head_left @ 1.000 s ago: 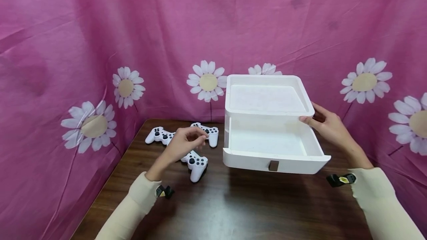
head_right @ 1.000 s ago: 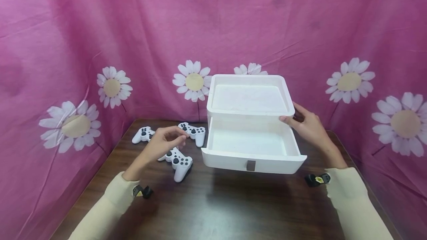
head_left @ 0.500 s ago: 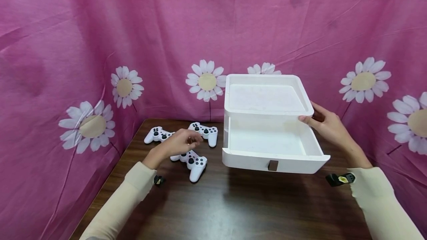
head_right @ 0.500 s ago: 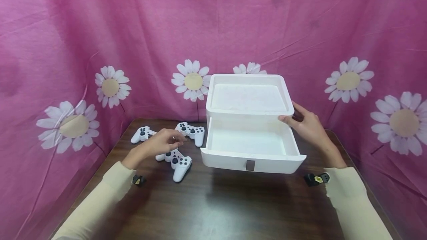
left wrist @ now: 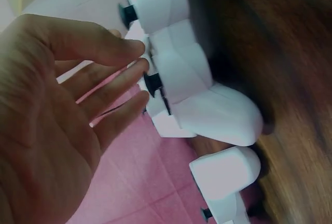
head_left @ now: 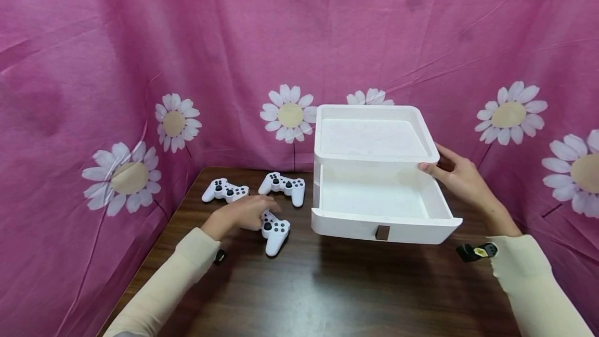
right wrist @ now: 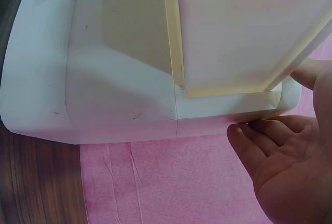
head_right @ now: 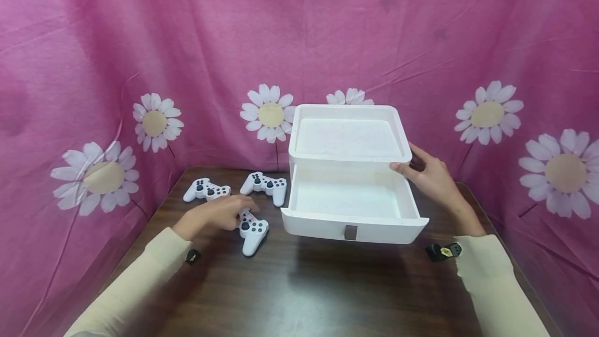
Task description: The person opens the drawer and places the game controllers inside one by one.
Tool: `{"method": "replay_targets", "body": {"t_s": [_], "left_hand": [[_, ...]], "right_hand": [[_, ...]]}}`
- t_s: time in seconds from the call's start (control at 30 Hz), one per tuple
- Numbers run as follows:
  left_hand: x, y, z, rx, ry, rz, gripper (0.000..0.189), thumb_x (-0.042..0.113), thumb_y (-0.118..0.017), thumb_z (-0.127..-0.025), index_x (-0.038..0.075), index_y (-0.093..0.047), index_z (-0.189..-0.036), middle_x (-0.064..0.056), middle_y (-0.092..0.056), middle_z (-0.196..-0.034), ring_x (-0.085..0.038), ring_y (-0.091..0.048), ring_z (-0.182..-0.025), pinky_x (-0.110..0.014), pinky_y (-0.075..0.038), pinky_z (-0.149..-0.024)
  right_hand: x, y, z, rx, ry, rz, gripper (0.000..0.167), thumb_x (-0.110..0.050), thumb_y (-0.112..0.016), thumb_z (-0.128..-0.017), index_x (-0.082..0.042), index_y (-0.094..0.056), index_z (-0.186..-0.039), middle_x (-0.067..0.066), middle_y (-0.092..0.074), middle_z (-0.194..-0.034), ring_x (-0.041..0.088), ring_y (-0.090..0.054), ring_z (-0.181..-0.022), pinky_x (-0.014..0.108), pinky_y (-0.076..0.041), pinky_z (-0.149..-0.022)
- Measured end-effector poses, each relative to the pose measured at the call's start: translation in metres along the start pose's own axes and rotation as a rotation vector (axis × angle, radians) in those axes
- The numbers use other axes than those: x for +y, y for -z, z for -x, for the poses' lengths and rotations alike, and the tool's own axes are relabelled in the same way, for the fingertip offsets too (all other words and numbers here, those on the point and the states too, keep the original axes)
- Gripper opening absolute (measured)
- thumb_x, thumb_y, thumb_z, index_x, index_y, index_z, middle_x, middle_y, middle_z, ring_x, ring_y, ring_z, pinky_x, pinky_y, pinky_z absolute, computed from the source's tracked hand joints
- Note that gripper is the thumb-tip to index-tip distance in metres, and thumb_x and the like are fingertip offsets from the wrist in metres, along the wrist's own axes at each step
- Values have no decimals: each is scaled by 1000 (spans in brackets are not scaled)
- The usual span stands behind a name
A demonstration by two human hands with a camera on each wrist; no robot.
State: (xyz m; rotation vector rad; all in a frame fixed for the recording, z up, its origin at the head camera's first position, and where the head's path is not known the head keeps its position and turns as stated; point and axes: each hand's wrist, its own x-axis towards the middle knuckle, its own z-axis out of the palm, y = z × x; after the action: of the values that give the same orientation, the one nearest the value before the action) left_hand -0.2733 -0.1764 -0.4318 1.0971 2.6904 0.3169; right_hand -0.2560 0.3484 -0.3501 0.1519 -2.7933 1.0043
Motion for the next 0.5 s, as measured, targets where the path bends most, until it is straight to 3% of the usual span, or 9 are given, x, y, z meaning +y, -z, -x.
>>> {"method": "replay_targets", "body": {"t_s": [0.17,0.33,0.5], "left_hand": [[0,-10,-3,-60,29,-74,62,-11,-62,-77,11,-72,-135,-6,-70,-135,-21,-67,-116,-37,-57,-91],[2,-16,-6,-84,27,-137,59,-8,-69,-78,13,-72,-133,-5,-70,-133,-26,-66,-127,-43,-57,-103],[2,-18,-5,-68,-4,-178,59,-9,-69,-77,11,-72,-133,-6,-71,-132,-27,-67,-127,-43,-57,-106]], "right_hand": [[1,0,0,-5,-10,-2,87,-49,-69,-101,-13,-28,-169,36,-52,-152,54,-60,-131,6,-40,-73],[1,1,0,-5,-5,-4,87,-49,-70,-101,-13,-29,-169,36,-53,-151,54,-61,-130,6,-40,-73],[0,1,1,4,-5,-11,88,-50,-71,-100,-13,-30,-168,36,-53,-151,54,-61,-130,5,-40,-72]]}}
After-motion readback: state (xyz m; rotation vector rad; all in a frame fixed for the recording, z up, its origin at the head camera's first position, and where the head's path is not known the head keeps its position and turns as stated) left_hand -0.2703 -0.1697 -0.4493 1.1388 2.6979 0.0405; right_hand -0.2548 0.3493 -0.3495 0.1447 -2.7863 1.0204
